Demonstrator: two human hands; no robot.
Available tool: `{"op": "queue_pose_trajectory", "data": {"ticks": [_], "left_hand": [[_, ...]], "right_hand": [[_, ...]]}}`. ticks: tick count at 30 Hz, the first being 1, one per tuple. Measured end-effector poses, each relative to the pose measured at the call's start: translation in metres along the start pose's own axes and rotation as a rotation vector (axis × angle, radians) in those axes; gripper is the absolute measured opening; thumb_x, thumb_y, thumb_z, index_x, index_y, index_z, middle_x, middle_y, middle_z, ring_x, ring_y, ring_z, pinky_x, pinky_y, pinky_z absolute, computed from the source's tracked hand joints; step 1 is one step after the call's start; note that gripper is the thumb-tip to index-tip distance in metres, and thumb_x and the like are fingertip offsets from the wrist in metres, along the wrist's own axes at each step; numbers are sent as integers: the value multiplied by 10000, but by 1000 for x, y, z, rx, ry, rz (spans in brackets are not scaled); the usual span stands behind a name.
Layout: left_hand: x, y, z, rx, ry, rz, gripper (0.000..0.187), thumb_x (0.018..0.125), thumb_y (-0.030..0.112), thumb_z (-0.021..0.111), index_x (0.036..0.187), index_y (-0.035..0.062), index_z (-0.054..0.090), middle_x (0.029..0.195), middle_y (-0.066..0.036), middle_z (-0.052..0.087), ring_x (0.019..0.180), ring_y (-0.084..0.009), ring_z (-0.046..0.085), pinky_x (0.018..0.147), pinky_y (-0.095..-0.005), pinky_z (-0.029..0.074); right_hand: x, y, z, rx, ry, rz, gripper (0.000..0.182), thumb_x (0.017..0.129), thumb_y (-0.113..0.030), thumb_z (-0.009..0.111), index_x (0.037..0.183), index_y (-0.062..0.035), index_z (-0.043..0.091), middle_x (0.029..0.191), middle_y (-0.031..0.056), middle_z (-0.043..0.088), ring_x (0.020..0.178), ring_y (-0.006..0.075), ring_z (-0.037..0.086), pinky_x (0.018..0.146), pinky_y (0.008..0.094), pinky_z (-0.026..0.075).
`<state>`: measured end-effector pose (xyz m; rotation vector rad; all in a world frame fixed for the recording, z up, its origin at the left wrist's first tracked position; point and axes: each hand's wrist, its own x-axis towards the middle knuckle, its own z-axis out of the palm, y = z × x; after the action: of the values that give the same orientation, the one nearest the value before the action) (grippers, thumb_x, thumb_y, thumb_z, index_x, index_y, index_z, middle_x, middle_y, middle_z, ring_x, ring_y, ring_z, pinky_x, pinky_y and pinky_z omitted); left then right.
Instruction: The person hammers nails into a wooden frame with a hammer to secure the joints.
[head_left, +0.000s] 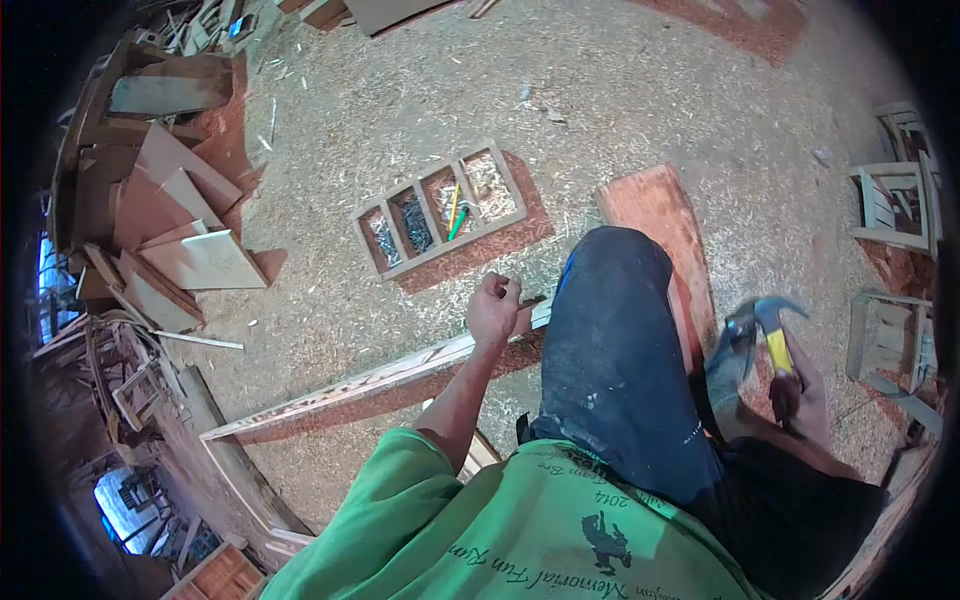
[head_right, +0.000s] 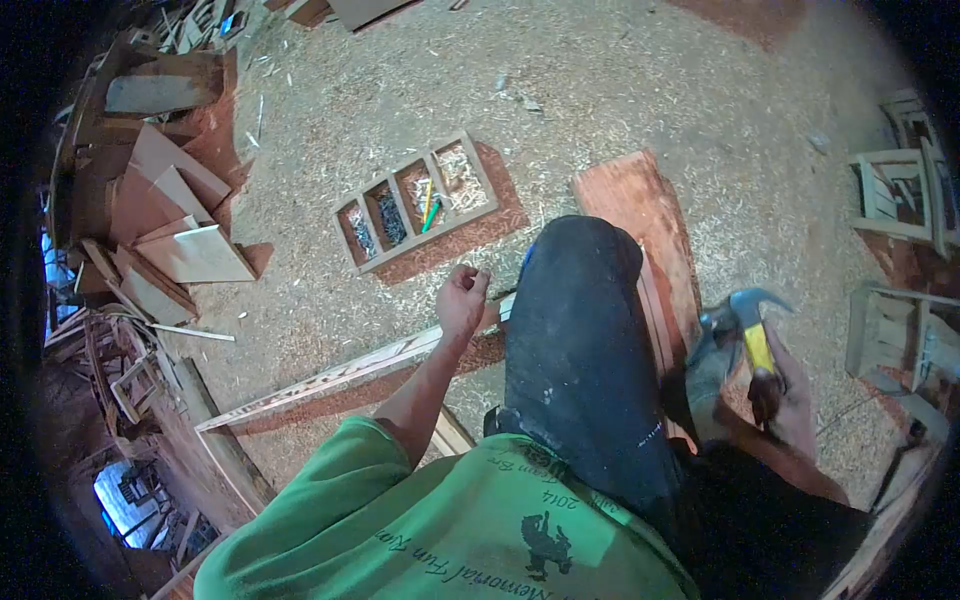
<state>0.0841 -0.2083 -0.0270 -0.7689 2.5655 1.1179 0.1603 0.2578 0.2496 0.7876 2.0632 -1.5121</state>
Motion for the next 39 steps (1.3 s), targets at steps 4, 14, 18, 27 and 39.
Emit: {"op": "queue_pose_trajectory", "data": {"ticks": [4,14,18,27,39], "left_hand": [[46,-28,-19,-313,292,86,332,965,309,756,1109,11,767,923,-149,773,799,-241,715,788,-391,556],[202,-25,-107,550,138,127,443,867,192,663,1283,65,745,1160,-263,760,1109,-459,723,1000,-551,561],[220,-31,-99,590,197,127,371,832,263,702,1111,30,776,1067,-250,782,1024,-447,752,891,-545,585],[276,-113,-117,238,183,344,368,968,224,654,1217,-19,773,1150,-253,779,1018,-434,743,904,-470,574],[225,12,-114,430,357,210,419,1002,345,639,1010,-54,765,997,-264,766,888,-418,733,776,-551,546]], "right_hand": [[12,69,-24,69,-8,121,639,1092,-251,618,1670,-86,403,775,-22,544,611,74,474,523,264,395],[16,81,-94,-182,113,100,534,1093,-251,593,1599,-95,526,782,-17,528,648,75,461,568,279,410],[-8,47,-156,-363,125,199,568,1075,-179,588,1627,-97,479,846,-21,550,704,78,471,608,265,419],[65,-35,-148,-368,183,64,565,1088,-213,587,1638,-149,473,870,7,581,697,85,518,616,267,452],[148,67,37,126,-227,257,525,979,-29,537,1504,-45,551,708,68,600,569,168,596,520,342,516]]}}
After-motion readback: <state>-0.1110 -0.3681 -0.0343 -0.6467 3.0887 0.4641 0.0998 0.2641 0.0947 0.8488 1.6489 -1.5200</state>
